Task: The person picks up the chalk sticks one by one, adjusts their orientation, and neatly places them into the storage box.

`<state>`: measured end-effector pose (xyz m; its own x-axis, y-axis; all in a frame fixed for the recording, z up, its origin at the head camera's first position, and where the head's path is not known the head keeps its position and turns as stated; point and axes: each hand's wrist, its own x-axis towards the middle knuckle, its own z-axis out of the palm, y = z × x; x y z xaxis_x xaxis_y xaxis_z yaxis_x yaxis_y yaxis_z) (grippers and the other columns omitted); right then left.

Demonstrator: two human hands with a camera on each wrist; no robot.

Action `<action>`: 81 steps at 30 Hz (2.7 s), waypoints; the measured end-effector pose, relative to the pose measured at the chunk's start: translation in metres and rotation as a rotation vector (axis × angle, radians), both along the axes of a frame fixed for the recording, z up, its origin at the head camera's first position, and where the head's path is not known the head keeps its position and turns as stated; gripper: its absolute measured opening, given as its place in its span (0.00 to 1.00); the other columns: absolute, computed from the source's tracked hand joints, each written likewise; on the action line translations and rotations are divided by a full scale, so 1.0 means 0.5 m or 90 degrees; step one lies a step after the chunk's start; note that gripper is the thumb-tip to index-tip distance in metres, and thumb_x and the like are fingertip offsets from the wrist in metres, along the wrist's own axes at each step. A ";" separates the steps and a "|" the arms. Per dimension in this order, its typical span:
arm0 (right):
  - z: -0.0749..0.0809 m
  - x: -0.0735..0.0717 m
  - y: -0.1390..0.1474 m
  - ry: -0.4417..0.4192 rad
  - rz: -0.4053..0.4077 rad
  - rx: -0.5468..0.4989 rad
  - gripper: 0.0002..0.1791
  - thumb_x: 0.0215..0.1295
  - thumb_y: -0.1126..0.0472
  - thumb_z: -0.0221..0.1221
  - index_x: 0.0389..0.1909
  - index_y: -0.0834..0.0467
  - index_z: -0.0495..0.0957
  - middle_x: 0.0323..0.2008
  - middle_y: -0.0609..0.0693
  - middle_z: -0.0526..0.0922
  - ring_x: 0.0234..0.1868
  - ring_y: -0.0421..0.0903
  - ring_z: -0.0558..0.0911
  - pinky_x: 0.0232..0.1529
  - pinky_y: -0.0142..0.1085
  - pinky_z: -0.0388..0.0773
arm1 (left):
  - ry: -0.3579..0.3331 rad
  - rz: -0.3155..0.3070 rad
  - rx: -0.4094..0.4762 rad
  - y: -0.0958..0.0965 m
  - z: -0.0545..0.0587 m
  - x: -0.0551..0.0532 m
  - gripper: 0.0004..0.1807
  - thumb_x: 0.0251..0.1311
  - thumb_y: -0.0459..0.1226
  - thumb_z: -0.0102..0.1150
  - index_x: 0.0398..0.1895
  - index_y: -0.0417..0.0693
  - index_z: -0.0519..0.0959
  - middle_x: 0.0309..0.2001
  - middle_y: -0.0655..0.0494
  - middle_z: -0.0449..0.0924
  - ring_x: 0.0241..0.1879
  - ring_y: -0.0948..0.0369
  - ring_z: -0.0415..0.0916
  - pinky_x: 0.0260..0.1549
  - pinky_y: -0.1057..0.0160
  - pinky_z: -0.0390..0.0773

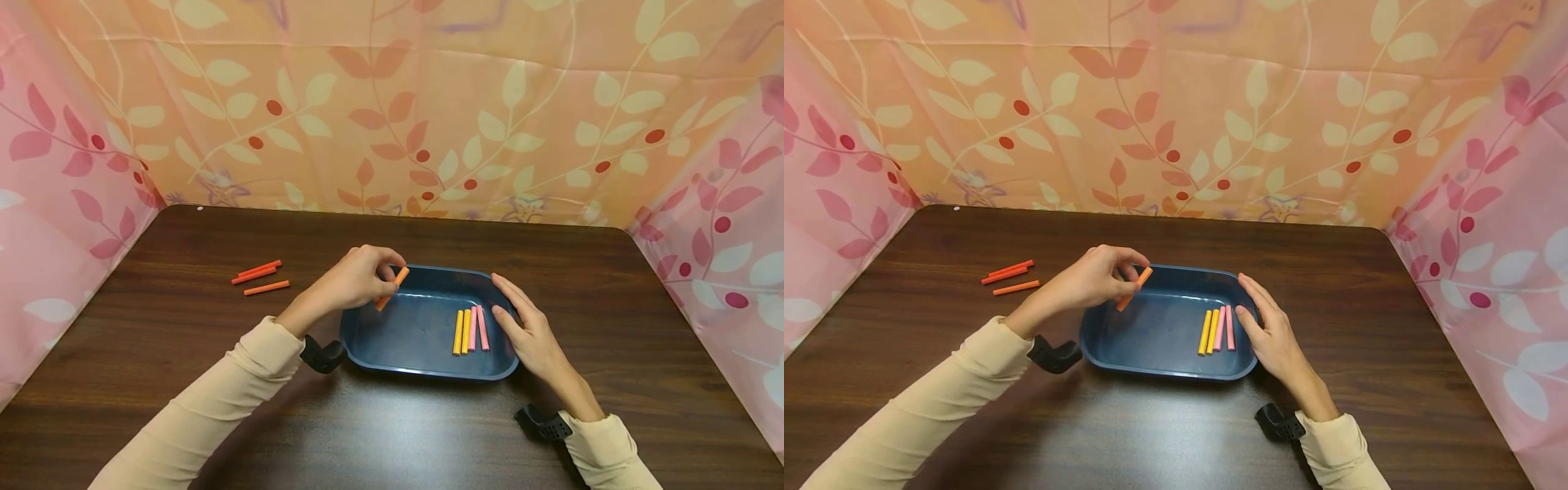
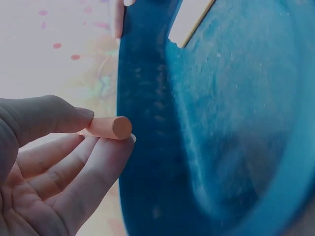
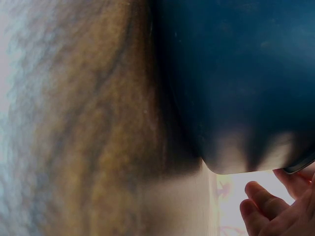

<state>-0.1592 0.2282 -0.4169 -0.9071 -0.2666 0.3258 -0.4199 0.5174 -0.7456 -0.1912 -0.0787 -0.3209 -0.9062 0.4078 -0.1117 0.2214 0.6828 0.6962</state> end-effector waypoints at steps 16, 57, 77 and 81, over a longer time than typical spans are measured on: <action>0.002 -0.001 0.000 -0.012 -0.001 -0.003 0.28 0.73 0.65 0.53 0.73 0.57 0.64 0.73 0.61 0.64 0.74 0.49 0.63 0.66 0.13 0.51 | -0.066 0.022 0.082 0.051 -0.022 -0.002 0.21 0.57 0.26 0.62 0.56 0.38 0.77 0.34 0.46 0.85 0.20 0.62 0.81 0.27 0.62 0.85; -0.001 -0.001 -0.002 -0.001 -0.007 -0.005 0.28 0.72 0.66 0.53 0.72 0.58 0.65 0.72 0.60 0.65 0.72 0.35 0.63 0.66 0.13 0.51 | -0.170 0.046 0.156 0.158 -0.090 0.020 0.19 0.60 0.27 0.62 0.54 0.35 0.74 0.26 0.47 0.83 0.15 0.63 0.77 0.23 0.58 0.84; 0.004 0.001 -0.001 -0.010 -0.007 0.000 0.28 0.72 0.66 0.53 0.72 0.60 0.64 0.73 0.60 0.65 0.73 0.45 0.64 0.66 0.12 0.51 | -0.206 0.046 0.154 0.174 -0.118 0.026 0.18 0.63 0.27 0.59 0.56 0.36 0.71 0.29 0.49 0.82 0.15 0.61 0.77 0.20 0.63 0.82; 0.003 0.001 -0.001 -0.007 -0.005 -0.004 0.28 0.72 0.66 0.53 0.72 0.60 0.64 0.73 0.60 0.65 0.73 0.43 0.64 0.66 0.12 0.51 | -0.211 0.039 0.163 0.173 -0.119 0.025 0.19 0.62 0.26 0.58 0.56 0.36 0.72 0.31 0.50 0.80 0.17 0.61 0.77 0.21 0.63 0.83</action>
